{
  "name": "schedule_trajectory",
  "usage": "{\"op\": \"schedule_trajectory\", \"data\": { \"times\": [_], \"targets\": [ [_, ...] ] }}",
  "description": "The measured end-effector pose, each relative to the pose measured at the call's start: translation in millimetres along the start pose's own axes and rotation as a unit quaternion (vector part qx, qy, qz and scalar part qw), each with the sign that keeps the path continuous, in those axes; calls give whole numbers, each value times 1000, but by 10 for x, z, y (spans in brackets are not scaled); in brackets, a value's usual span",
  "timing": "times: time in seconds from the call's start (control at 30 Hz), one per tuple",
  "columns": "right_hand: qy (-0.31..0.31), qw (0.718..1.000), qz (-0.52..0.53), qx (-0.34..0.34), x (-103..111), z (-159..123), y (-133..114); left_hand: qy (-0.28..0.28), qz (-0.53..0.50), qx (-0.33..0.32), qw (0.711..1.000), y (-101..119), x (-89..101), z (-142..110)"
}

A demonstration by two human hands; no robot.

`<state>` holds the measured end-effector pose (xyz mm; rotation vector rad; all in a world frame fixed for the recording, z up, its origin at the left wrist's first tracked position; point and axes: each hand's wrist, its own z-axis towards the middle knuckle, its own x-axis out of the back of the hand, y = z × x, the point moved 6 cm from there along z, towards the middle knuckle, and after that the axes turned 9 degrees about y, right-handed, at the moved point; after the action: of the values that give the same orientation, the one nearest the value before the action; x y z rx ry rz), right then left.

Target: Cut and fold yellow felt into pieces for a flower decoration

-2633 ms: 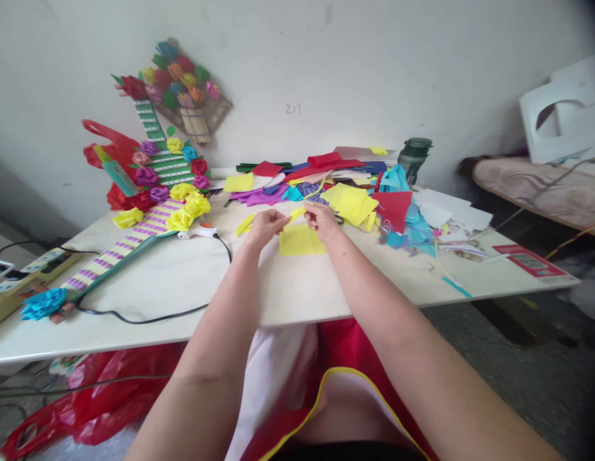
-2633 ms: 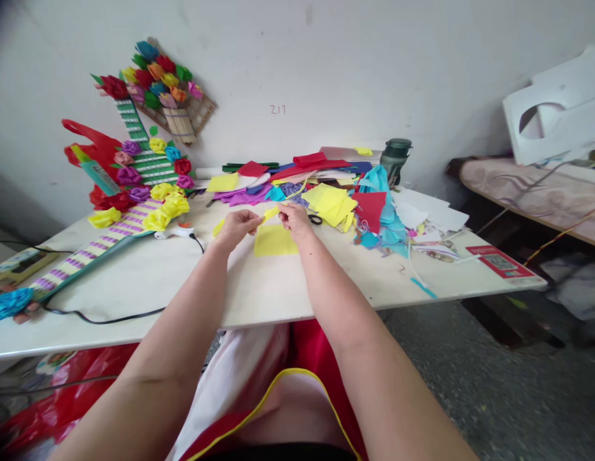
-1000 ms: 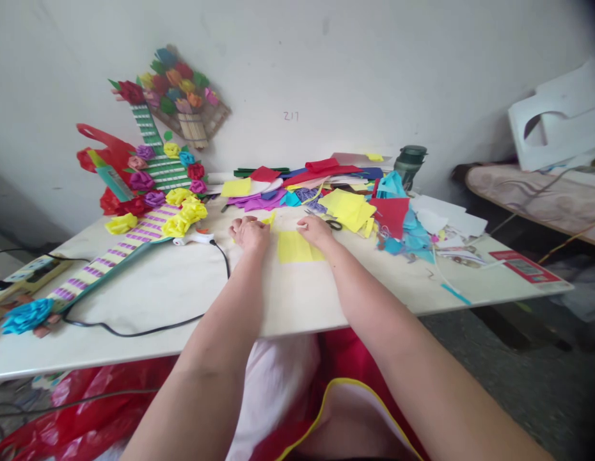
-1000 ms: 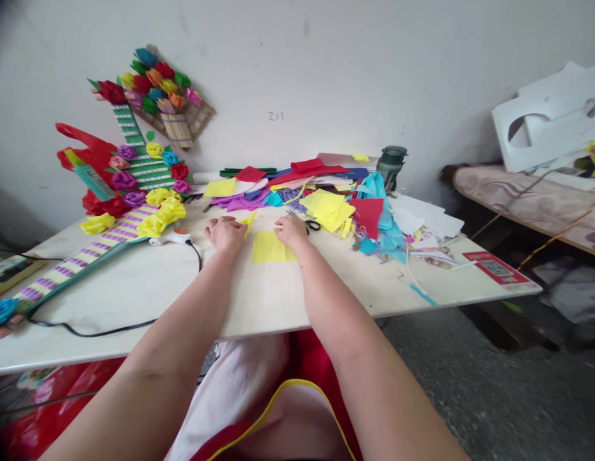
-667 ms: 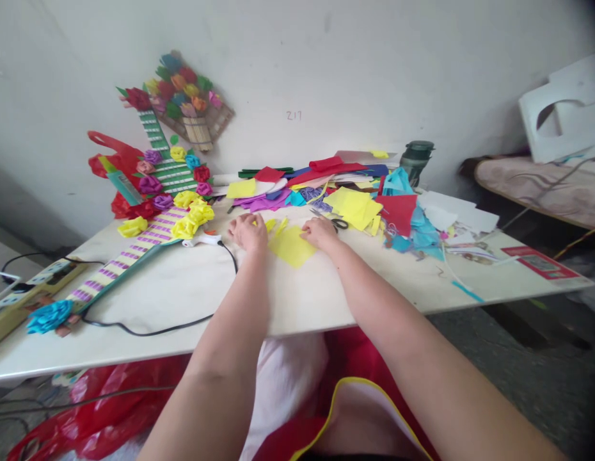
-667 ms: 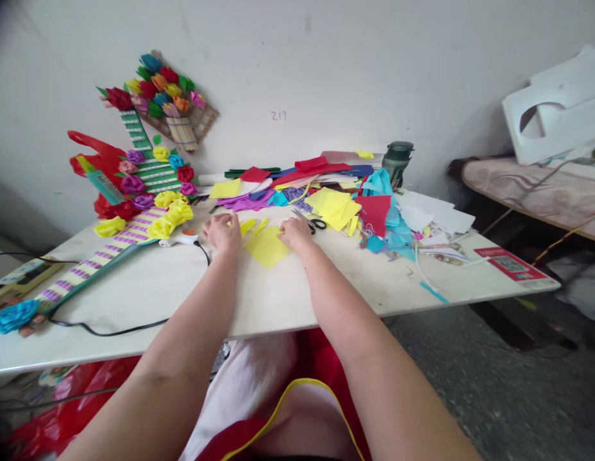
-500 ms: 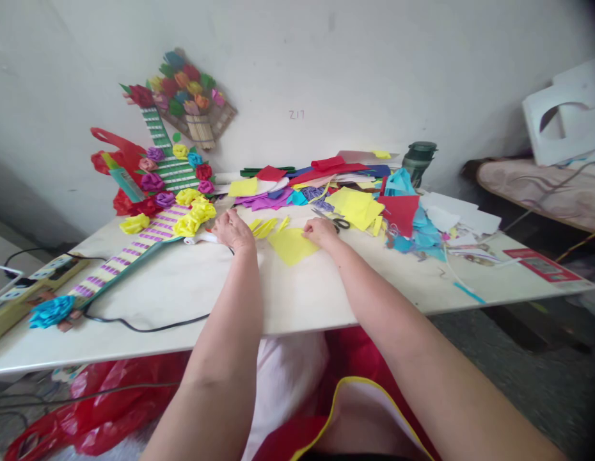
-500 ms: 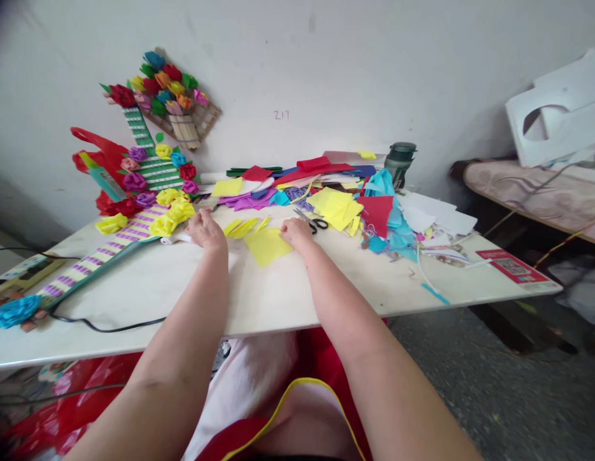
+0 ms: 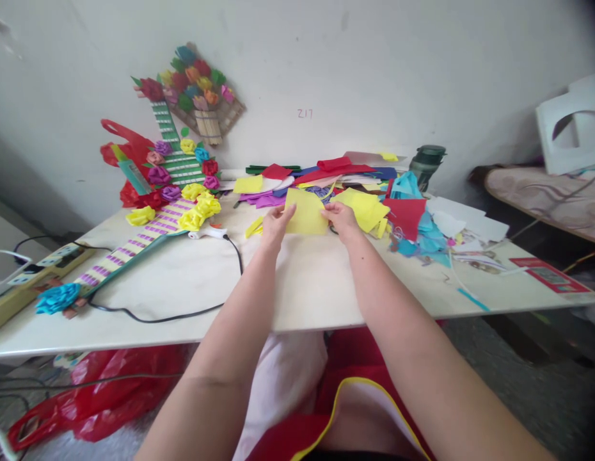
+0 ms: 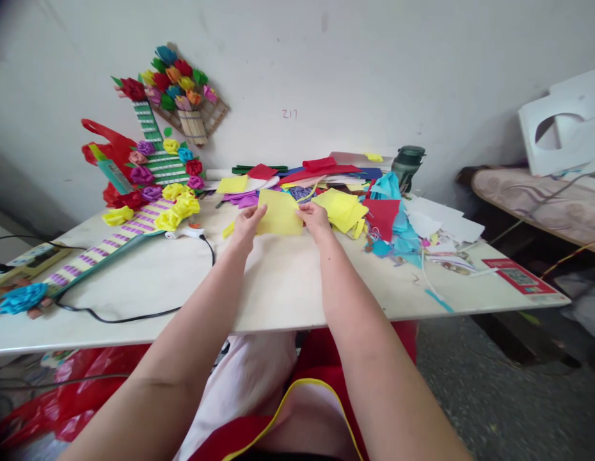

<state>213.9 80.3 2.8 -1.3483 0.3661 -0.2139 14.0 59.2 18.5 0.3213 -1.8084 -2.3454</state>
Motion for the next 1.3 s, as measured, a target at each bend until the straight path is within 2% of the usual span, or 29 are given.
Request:
{"op": "schedule_trajectory", "data": {
  "times": [0.07,0.17,0.37,0.5,0.6,0.7,0.8,0.87,1.03,1.17,1.3],
  "targets": [
    [-11,1000,11,14,-20,1,-1,-41,-38,29,998,-37,-58,-40],
    [-36,999,18,23,-66,-7,6,-34,-68,57,995,-95,-14,-37],
    [-35,999,13,24,-65,12,15,-88,-48,96,990,-192,26,-2],
    [-49,998,7,25,-80,18,27,-94,-38,114,988,-235,43,17],
    [-51,997,58,-3,-91,-3,32,-84,-45,106,990,-234,69,37],
    [-53,990,98,-81,-103,-48,68,-77,-54,100,991,-229,92,48],
    [-105,979,94,-147,-162,-125,90,-88,-56,108,989,-242,87,46],
    [-119,979,79,-144,-177,-154,73,-100,-53,116,987,-259,75,45],
    [-104,985,7,-135,-164,-189,69,-121,-22,140,983,-298,98,64],
    [-146,978,-5,-149,-202,-258,52,-124,26,118,985,-236,196,86],
    [-185,967,-11,-173,-231,-318,67,-165,74,92,979,-159,203,52]
  ]
}}
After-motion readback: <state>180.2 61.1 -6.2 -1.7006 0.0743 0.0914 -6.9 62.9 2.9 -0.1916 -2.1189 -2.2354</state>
